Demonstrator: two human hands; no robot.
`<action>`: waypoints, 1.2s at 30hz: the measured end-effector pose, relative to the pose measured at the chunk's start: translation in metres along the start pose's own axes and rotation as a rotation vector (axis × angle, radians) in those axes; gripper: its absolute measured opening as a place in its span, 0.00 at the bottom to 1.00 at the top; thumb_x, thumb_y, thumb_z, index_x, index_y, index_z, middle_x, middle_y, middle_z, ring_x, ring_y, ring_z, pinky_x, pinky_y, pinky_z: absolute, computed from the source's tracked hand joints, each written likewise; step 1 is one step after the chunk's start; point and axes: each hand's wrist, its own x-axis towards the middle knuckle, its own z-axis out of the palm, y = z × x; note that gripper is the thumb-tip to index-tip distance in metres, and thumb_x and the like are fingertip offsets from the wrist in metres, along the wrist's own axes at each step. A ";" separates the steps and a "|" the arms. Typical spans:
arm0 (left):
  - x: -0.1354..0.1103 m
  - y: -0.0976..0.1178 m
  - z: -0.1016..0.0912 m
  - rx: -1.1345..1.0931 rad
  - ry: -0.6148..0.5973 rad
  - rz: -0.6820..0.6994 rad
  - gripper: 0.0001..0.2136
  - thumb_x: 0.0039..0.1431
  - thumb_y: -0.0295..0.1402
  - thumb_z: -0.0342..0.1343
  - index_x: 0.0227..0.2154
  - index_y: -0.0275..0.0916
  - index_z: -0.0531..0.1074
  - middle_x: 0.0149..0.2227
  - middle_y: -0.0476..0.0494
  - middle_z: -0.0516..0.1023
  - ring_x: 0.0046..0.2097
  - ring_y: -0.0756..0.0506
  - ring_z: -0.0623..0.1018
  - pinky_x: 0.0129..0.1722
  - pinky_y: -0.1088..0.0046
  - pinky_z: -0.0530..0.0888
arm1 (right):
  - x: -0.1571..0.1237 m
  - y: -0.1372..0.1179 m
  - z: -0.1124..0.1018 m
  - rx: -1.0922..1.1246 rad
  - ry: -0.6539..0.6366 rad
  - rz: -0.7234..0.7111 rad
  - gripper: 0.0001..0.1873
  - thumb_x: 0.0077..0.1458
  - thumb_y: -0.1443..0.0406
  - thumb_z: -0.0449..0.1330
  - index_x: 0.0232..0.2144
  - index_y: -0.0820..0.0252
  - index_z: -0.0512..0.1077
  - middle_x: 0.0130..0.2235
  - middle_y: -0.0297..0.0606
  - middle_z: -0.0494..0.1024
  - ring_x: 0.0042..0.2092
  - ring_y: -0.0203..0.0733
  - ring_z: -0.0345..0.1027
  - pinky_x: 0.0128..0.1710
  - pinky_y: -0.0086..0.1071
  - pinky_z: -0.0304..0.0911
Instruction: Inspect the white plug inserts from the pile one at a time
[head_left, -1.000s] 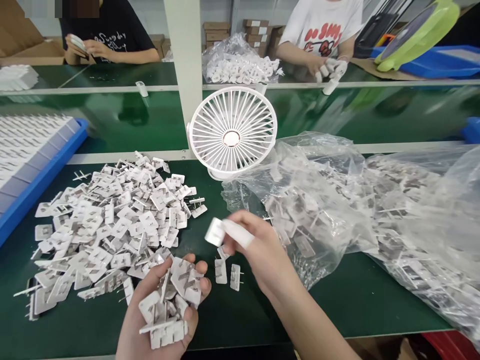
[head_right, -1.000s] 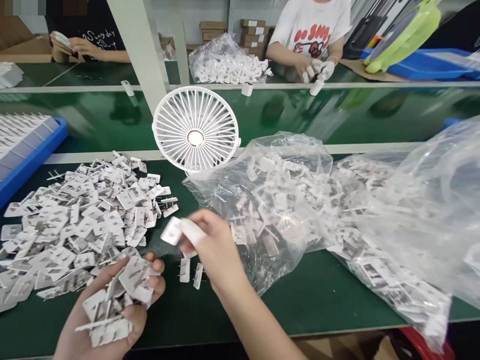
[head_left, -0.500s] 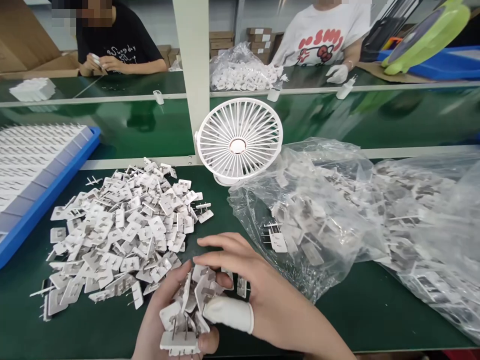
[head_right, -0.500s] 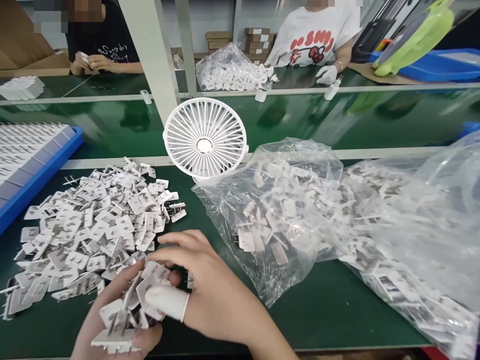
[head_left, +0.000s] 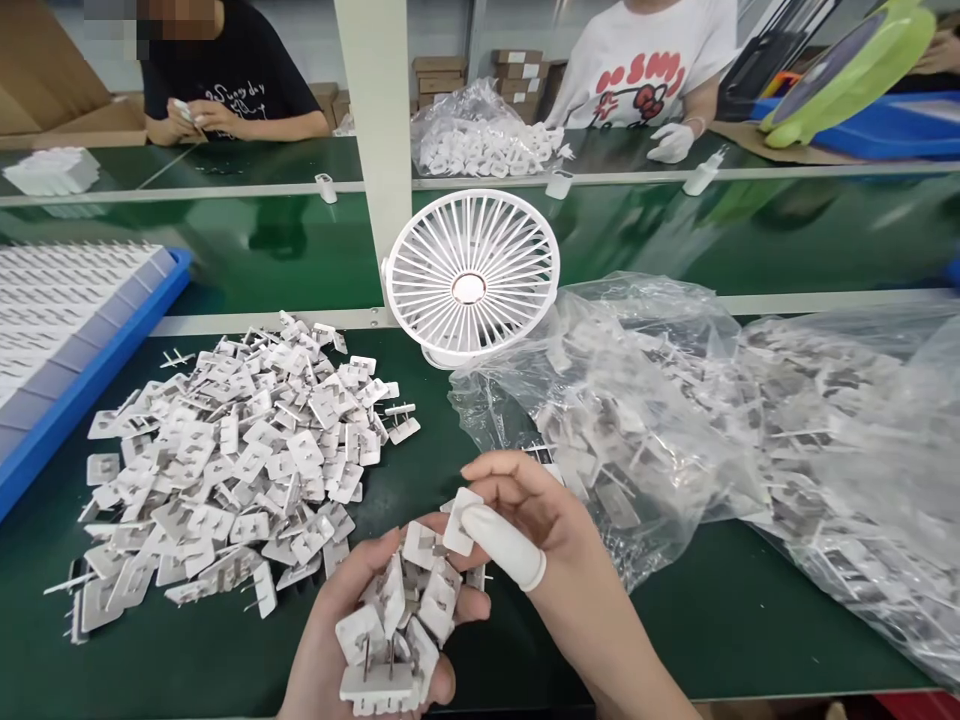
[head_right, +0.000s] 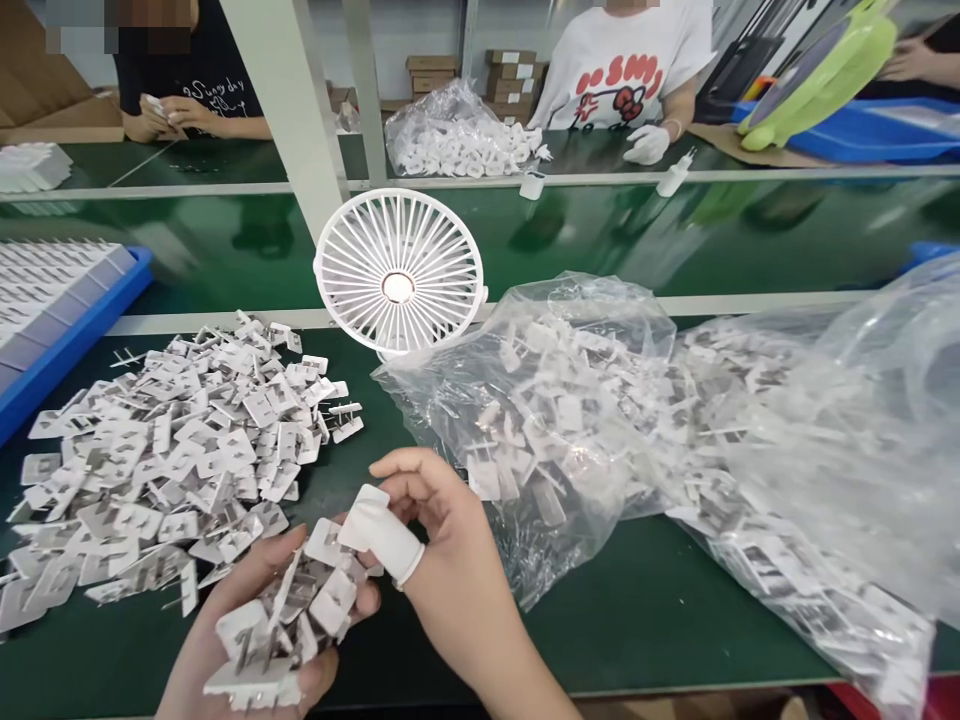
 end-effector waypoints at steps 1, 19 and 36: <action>0.000 0.000 -0.002 -0.014 -0.020 -0.017 0.13 0.60 0.32 0.47 0.38 0.30 0.73 0.35 0.37 0.79 0.38 0.42 0.78 0.21 0.76 0.75 | 0.000 0.000 -0.001 -0.032 0.020 -0.028 0.12 0.48 0.61 0.61 0.34 0.58 0.66 0.27 0.33 0.71 0.28 0.35 0.65 0.29 0.29 0.60; -0.008 0.001 -0.003 0.007 -0.112 0.060 0.15 0.62 0.31 0.43 0.37 0.33 0.75 0.37 0.40 0.79 0.37 0.43 0.78 0.23 0.75 0.76 | -0.014 0.000 -0.014 -0.229 -0.204 -0.178 0.14 0.57 0.59 0.55 0.47 0.46 0.66 0.38 0.34 0.68 0.40 0.38 0.65 0.40 0.29 0.62; -0.008 0.016 -0.013 0.001 -0.046 0.023 0.18 0.59 0.35 0.46 0.45 0.27 0.69 0.34 0.31 0.76 0.24 0.49 0.75 0.20 0.79 0.71 | -0.008 0.030 -0.013 -0.756 -0.291 -0.267 0.15 0.59 0.72 0.45 0.43 0.55 0.66 0.41 0.42 0.66 0.43 0.45 0.59 0.40 0.39 0.59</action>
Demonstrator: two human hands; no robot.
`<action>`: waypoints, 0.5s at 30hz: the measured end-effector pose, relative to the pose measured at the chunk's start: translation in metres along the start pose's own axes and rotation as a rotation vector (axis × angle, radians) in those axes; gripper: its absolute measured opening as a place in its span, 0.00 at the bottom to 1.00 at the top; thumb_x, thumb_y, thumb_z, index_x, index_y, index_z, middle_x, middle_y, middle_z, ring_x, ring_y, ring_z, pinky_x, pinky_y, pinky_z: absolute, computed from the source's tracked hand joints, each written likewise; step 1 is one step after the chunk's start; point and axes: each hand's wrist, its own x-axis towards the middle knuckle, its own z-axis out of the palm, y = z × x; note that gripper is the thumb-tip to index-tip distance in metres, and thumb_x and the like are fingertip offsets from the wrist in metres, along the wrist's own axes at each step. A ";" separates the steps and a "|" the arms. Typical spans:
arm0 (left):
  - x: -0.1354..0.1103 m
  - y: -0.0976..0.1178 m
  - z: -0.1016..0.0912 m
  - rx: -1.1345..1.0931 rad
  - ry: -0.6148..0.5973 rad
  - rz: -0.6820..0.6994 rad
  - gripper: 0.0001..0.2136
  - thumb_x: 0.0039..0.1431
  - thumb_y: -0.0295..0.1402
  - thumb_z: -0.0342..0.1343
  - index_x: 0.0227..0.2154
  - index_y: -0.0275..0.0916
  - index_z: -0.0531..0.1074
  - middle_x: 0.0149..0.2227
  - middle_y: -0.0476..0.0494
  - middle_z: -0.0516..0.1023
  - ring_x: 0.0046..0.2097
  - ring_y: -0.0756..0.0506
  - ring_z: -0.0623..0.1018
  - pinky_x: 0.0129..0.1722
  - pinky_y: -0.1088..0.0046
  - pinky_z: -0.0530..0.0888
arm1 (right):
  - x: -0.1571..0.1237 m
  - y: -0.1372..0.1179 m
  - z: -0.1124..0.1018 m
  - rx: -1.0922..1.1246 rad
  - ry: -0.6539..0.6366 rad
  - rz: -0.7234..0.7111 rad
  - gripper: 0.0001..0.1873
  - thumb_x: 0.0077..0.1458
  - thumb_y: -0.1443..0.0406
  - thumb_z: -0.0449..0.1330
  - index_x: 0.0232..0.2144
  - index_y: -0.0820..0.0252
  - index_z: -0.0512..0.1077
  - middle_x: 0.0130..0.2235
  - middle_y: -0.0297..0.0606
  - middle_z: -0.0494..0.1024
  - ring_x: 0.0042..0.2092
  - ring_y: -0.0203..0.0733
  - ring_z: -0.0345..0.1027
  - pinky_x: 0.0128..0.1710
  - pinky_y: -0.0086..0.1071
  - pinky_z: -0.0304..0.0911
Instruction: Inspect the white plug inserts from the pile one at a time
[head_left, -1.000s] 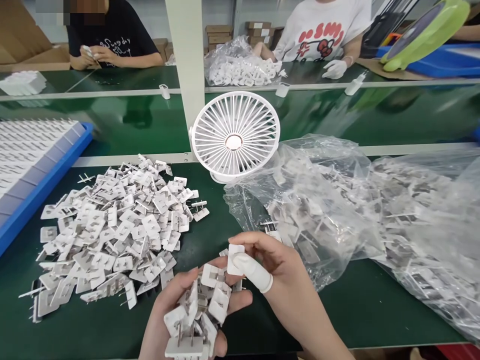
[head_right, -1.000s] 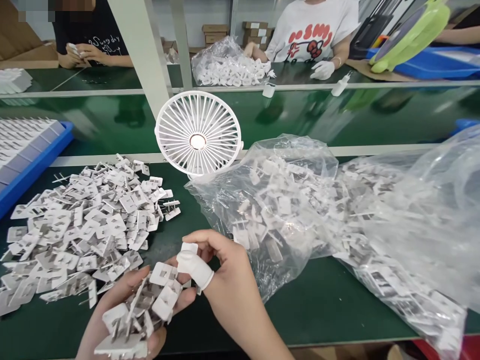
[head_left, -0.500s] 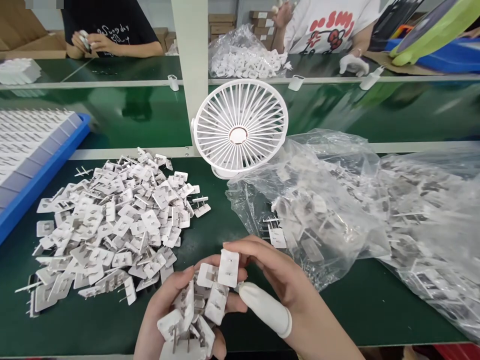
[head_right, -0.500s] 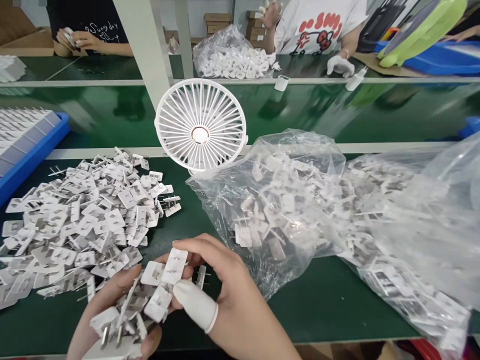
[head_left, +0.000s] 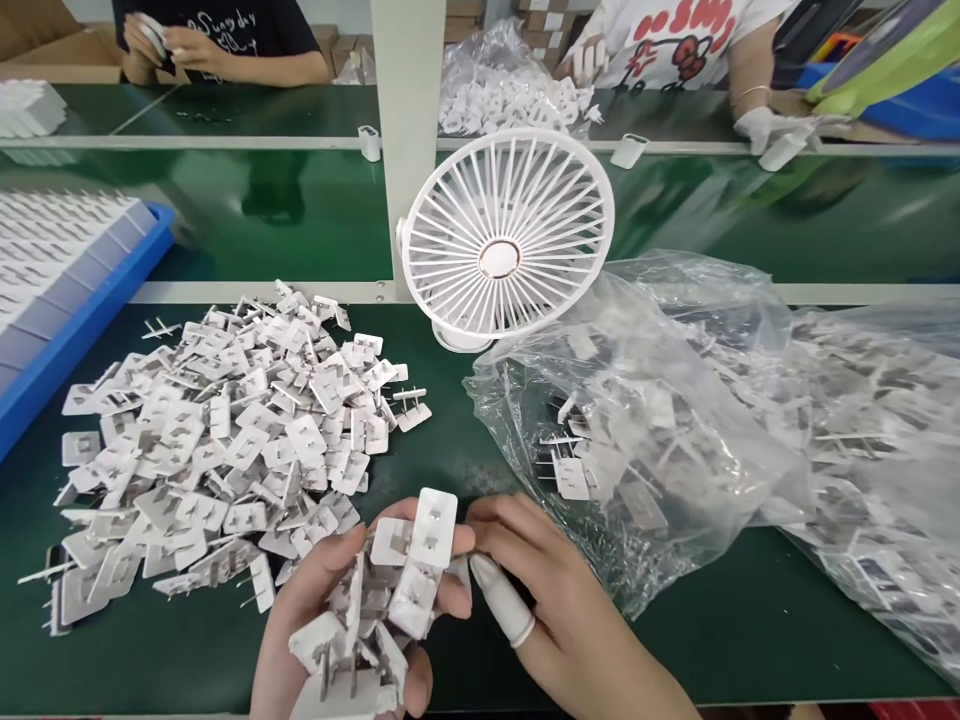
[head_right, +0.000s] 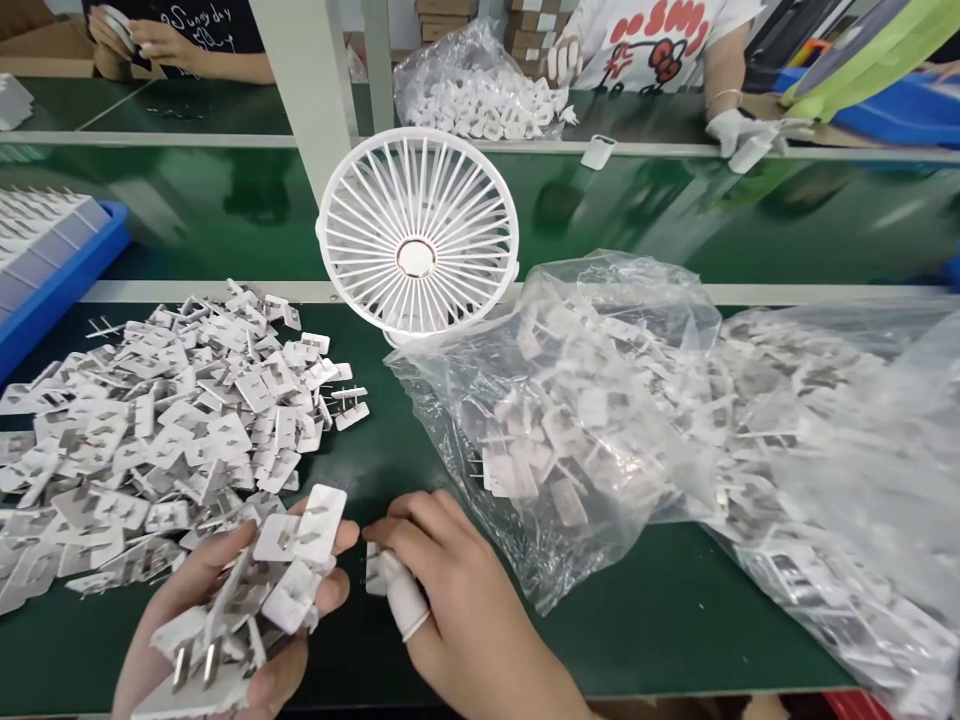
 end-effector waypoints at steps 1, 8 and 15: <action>0.000 0.001 -0.001 0.001 0.027 0.002 0.18 0.59 0.35 0.46 0.45 0.27 0.69 0.33 0.32 0.76 0.24 0.49 0.75 0.19 0.80 0.71 | -0.001 0.001 0.000 -0.013 -0.015 -0.005 0.15 0.58 0.72 0.45 0.42 0.55 0.66 0.40 0.41 0.66 0.42 0.45 0.60 0.38 0.38 0.60; 0.004 0.003 0.001 0.031 0.085 0.045 0.17 0.59 0.35 0.46 0.45 0.28 0.69 0.34 0.32 0.77 0.28 0.47 0.75 0.21 0.78 0.73 | 0.003 -0.003 -0.003 0.062 0.160 -0.030 0.12 0.58 0.69 0.49 0.44 0.54 0.62 0.43 0.40 0.66 0.45 0.43 0.60 0.42 0.35 0.59; 0.010 0.002 0.002 -0.048 -0.094 0.068 0.13 0.59 0.35 0.47 0.40 0.34 0.73 0.38 0.40 0.78 0.32 0.46 0.77 0.24 0.78 0.75 | 0.018 -0.025 -0.007 0.167 0.249 -0.034 0.16 0.57 0.63 0.54 0.48 0.49 0.60 0.48 0.35 0.67 0.51 0.41 0.60 0.46 0.30 0.59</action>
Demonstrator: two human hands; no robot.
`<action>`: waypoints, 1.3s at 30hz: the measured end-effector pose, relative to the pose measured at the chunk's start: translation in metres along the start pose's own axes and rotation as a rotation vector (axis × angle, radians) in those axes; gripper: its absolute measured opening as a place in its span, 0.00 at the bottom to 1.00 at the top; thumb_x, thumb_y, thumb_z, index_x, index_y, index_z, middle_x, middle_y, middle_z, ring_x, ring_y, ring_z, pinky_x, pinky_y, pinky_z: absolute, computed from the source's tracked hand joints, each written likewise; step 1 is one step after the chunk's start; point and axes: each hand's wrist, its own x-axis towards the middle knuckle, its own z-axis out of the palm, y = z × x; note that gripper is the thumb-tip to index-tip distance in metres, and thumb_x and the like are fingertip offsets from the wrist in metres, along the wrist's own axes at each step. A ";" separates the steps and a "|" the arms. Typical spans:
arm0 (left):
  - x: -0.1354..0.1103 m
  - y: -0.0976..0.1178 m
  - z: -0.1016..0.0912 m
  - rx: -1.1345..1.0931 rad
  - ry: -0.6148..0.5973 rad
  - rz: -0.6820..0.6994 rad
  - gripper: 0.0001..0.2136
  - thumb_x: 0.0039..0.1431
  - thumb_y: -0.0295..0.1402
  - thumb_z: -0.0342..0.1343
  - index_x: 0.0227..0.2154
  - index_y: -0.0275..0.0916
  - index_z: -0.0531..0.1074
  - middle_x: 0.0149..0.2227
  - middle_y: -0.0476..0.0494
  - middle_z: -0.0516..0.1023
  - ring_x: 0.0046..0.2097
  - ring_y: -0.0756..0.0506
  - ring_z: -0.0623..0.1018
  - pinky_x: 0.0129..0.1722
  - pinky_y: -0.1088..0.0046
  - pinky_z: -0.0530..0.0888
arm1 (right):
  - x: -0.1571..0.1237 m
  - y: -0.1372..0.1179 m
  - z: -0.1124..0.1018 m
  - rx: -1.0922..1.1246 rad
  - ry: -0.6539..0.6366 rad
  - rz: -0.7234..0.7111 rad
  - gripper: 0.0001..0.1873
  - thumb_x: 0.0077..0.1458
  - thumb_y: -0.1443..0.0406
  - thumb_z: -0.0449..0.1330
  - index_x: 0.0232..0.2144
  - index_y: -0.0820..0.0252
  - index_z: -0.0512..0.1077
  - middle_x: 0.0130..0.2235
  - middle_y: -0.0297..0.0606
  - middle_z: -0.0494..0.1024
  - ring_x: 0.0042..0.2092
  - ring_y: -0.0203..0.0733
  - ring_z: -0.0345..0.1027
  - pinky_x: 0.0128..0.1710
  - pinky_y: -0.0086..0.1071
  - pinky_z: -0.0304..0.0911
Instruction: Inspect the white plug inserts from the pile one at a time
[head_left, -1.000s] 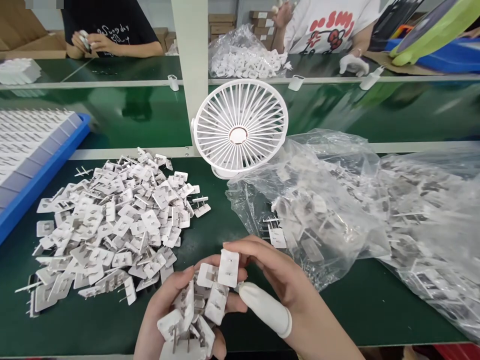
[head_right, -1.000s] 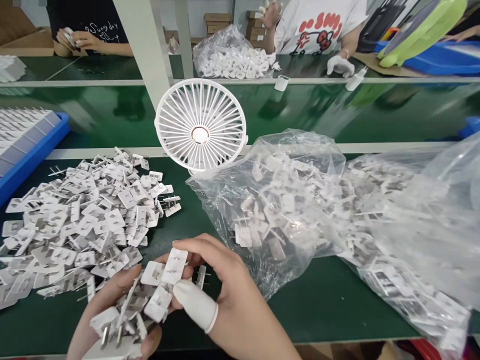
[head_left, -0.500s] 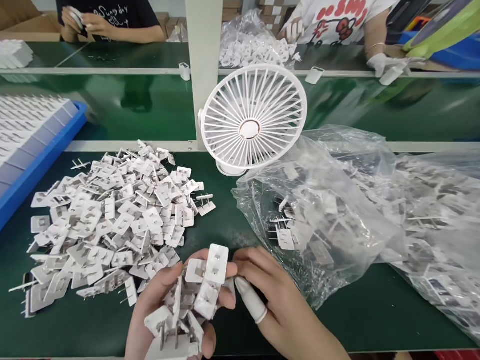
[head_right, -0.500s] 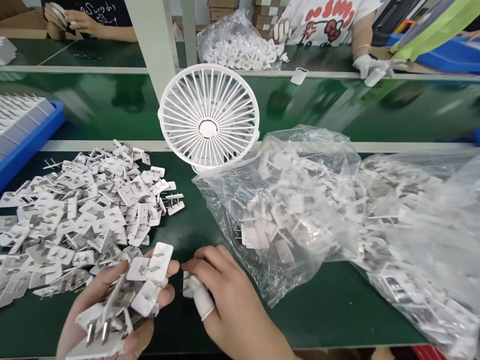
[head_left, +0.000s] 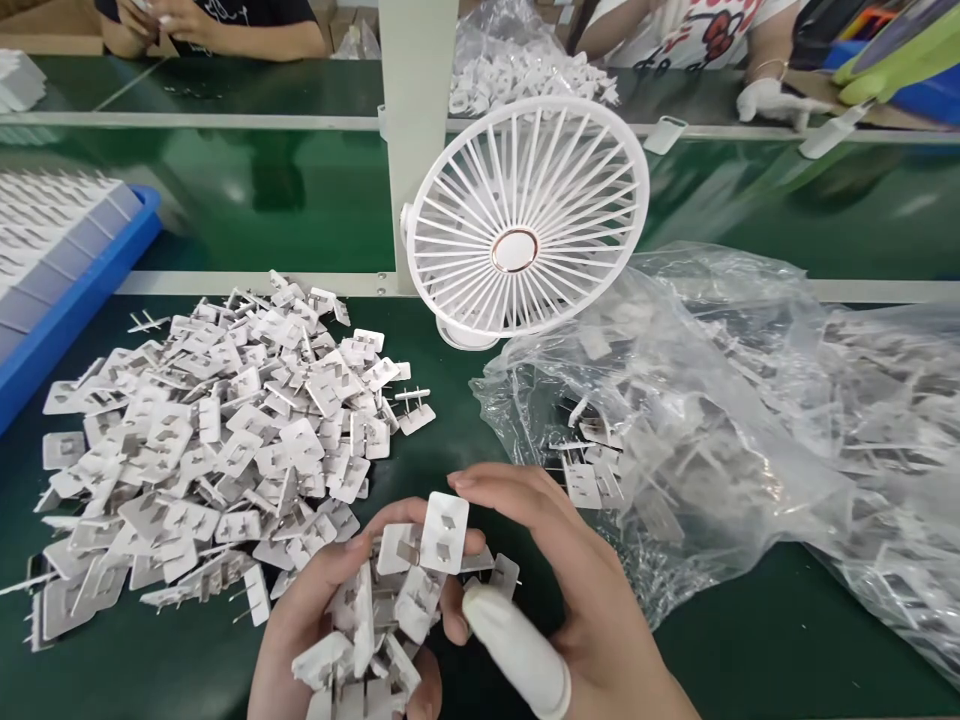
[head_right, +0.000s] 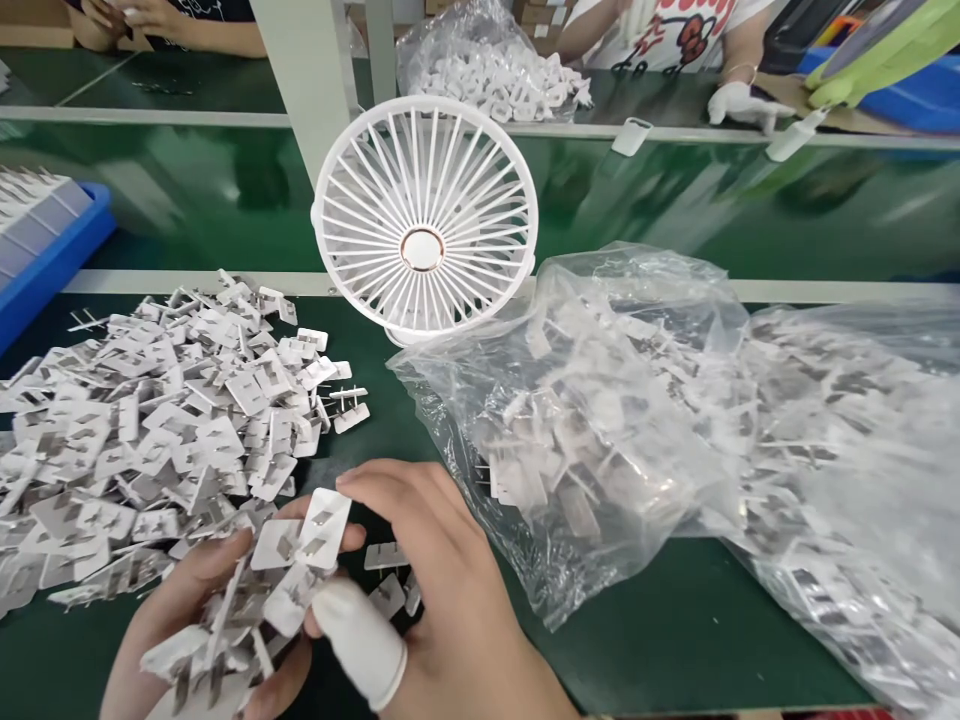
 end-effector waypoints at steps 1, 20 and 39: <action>0.000 0.000 -0.001 0.021 -0.018 0.002 0.14 0.59 0.36 0.48 0.40 0.34 0.73 0.36 0.40 0.78 0.31 0.47 0.77 0.23 0.79 0.75 | 0.003 -0.002 0.000 0.030 0.013 0.023 0.13 0.58 0.64 0.52 0.46 0.49 0.62 0.46 0.35 0.68 0.49 0.40 0.62 0.44 0.29 0.61; 0.009 0.000 0.001 0.098 0.083 0.027 0.15 0.59 0.35 0.46 0.39 0.31 0.74 0.29 0.41 0.76 0.28 0.47 0.74 0.21 0.79 0.73 | 0.019 0.000 0.001 -0.039 0.038 0.038 0.11 0.53 0.74 0.49 0.35 0.56 0.65 0.30 0.32 0.69 0.33 0.34 0.66 0.33 0.27 0.62; 0.005 0.003 0.004 0.084 0.092 0.051 0.11 0.56 0.35 0.51 0.37 0.35 0.75 0.28 0.43 0.78 0.29 0.47 0.75 0.19 0.79 0.74 | 0.003 0.012 0.000 -0.427 -0.005 -0.358 0.27 0.56 0.75 0.52 0.57 0.61 0.52 0.52 0.37 0.68 0.55 0.40 0.53 0.55 0.34 0.54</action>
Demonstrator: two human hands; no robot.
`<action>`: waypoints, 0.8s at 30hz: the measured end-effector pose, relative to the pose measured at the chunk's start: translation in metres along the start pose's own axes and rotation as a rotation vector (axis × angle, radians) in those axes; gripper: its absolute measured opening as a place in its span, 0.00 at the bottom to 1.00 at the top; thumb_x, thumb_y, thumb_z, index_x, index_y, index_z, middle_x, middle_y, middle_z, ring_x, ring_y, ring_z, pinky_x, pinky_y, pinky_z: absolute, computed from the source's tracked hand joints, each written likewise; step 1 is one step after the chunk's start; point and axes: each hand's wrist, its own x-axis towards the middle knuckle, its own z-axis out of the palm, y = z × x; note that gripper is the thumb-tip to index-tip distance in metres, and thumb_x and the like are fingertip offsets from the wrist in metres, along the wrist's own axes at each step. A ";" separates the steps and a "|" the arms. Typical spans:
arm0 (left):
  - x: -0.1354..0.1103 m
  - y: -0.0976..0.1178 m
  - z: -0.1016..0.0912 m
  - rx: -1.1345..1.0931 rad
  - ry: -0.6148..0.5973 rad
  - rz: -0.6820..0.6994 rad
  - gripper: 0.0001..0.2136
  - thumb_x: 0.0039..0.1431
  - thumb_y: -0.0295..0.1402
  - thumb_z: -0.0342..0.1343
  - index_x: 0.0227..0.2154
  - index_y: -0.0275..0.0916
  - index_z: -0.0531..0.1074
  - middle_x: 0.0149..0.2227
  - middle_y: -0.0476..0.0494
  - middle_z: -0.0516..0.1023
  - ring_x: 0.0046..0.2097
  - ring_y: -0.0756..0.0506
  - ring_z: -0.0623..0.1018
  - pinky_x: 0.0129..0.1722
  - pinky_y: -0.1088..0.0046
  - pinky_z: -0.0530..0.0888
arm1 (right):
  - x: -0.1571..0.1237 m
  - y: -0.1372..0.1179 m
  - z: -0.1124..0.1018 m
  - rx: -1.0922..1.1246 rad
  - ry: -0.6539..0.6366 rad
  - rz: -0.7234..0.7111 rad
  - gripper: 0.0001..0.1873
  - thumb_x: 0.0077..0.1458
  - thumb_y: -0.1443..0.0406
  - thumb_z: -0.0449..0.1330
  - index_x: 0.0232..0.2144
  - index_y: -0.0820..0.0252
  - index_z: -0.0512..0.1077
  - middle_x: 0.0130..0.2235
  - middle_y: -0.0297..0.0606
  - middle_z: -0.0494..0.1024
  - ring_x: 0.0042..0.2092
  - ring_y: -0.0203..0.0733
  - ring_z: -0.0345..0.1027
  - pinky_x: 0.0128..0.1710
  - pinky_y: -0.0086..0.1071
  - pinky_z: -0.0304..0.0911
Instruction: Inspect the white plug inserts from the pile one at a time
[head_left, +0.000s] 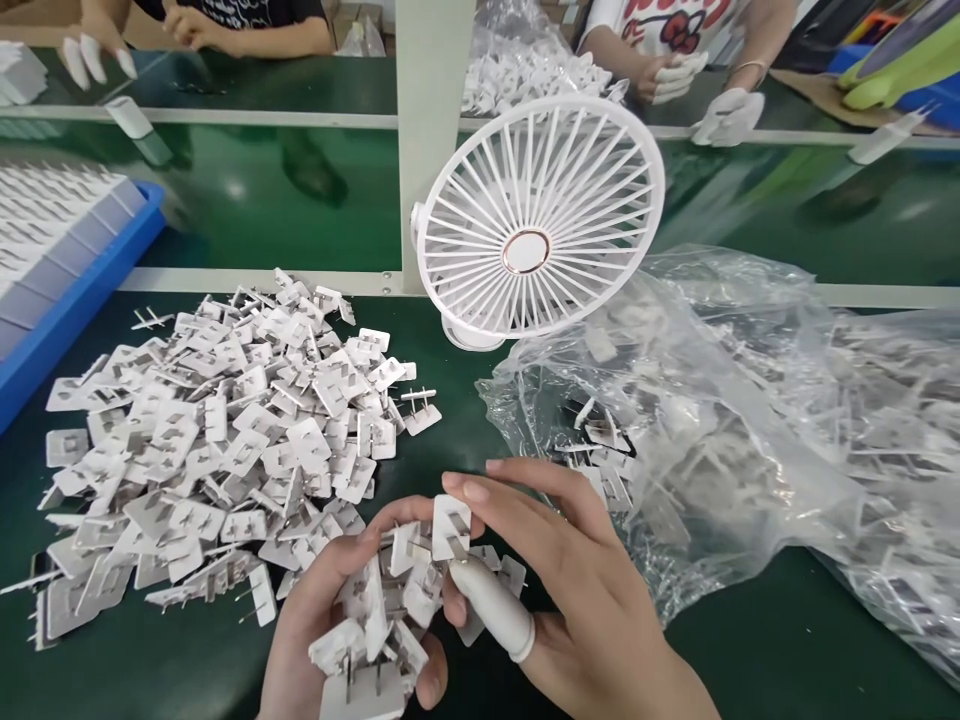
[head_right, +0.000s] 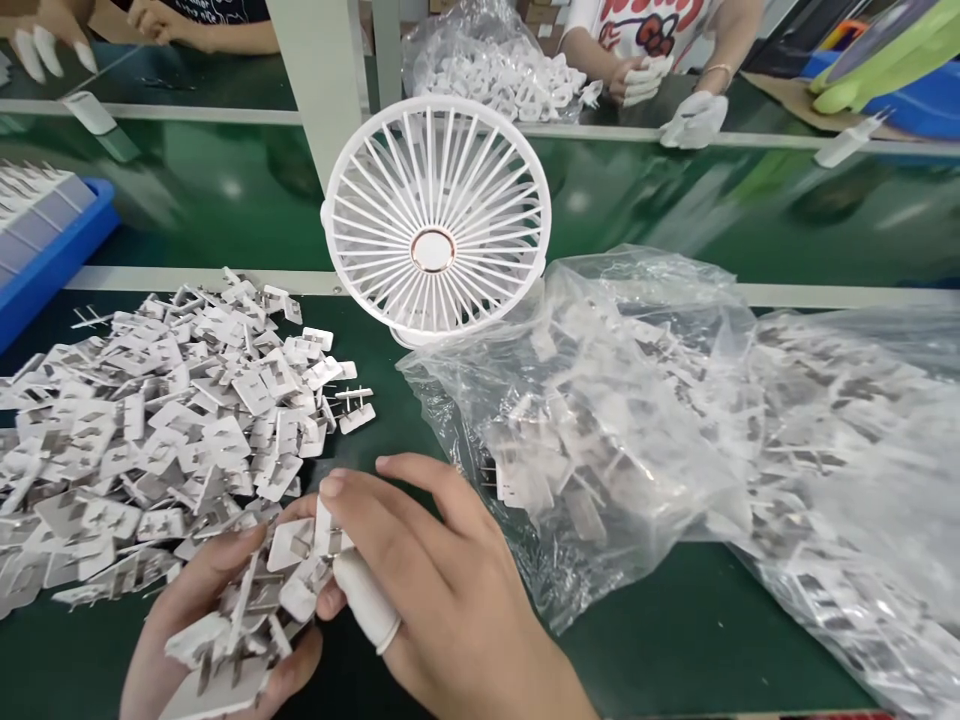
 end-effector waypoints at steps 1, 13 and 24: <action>0.000 0.000 0.000 0.001 0.011 -0.006 0.11 0.56 0.35 0.52 0.37 0.35 0.75 0.27 0.42 0.78 0.29 0.47 0.75 0.19 0.79 0.74 | -0.002 0.001 0.001 -0.013 0.008 -0.017 0.29 0.55 0.77 0.53 0.58 0.61 0.50 0.54 0.36 0.67 0.56 0.39 0.52 0.56 0.34 0.53; 0.001 0.001 0.001 -0.024 0.021 -0.019 0.13 0.57 0.33 0.49 0.38 0.31 0.75 0.28 0.39 0.78 0.30 0.46 0.76 0.19 0.78 0.74 | -0.012 0.001 0.004 -0.047 -0.027 -0.004 0.42 0.54 0.75 0.56 0.62 0.50 0.38 0.58 0.27 0.61 0.58 0.39 0.51 0.57 0.37 0.53; -0.007 -0.001 -0.001 0.006 -0.074 -0.011 0.14 0.58 0.35 0.47 0.39 0.32 0.74 0.32 0.41 0.78 0.31 0.48 0.76 0.21 0.80 0.74 | 0.000 -0.007 0.001 0.343 0.054 0.187 0.30 0.53 0.75 0.56 0.54 0.48 0.54 0.48 0.37 0.68 0.50 0.40 0.60 0.42 0.31 0.67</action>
